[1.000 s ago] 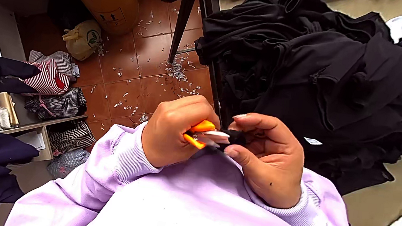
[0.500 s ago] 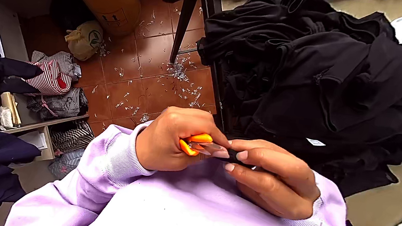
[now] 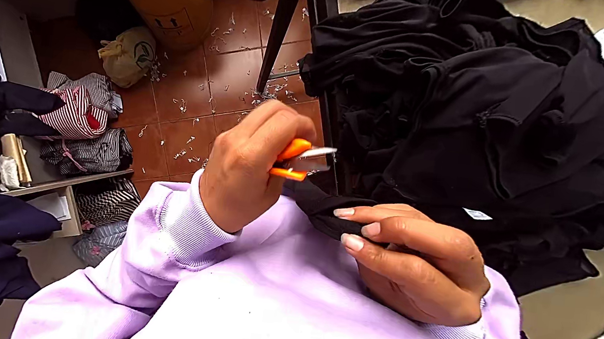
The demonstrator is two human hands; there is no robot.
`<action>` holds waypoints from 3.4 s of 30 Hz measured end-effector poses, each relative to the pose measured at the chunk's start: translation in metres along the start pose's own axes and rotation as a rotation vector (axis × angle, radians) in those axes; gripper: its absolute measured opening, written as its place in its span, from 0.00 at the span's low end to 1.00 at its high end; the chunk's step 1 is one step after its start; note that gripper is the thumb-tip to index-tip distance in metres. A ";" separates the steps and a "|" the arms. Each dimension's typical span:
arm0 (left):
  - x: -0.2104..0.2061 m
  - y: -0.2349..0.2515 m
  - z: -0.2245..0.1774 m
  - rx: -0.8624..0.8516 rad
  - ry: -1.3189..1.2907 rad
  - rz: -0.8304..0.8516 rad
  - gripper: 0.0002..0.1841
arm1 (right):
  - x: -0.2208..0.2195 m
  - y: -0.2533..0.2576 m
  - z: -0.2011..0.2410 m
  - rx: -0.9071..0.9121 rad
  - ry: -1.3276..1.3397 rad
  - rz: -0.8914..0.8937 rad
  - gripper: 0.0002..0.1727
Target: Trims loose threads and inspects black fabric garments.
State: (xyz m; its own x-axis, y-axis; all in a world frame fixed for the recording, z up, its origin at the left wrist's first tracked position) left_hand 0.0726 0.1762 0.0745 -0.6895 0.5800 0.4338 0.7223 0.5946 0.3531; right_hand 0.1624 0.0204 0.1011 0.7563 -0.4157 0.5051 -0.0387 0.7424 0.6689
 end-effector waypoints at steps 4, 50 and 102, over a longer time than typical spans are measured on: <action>-0.002 0.000 -0.004 -0.026 -0.174 0.159 0.16 | 0.002 -0.001 -0.001 -0.018 -0.036 -0.025 0.07; -0.011 -0.008 -0.005 -0.071 -0.073 0.521 0.19 | -0.005 0.001 -0.007 -0.033 -0.008 -0.037 0.08; -0.021 -0.010 -0.006 -0.148 -0.073 0.462 0.16 | -0.005 0.003 -0.012 -0.069 -0.068 -0.055 0.08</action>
State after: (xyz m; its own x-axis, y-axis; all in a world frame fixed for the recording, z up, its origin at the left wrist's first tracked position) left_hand 0.0797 0.1545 0.0670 -0.2933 0.8050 0.5158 0.9498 0.1836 0.2535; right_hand 0.1662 0.0314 0.0941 0.7098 -0.4897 0.5063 0.0480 0.7507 0.6588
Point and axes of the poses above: each hand's wrist, its own y-axis towards the middle knuckle, its own x-axis out of the back of the hand, z = x × y, the point moved 9 cm from there along y, towards the middle knuckle, and after that the axes turned 7 degrees about x, right-handed, at the moved point
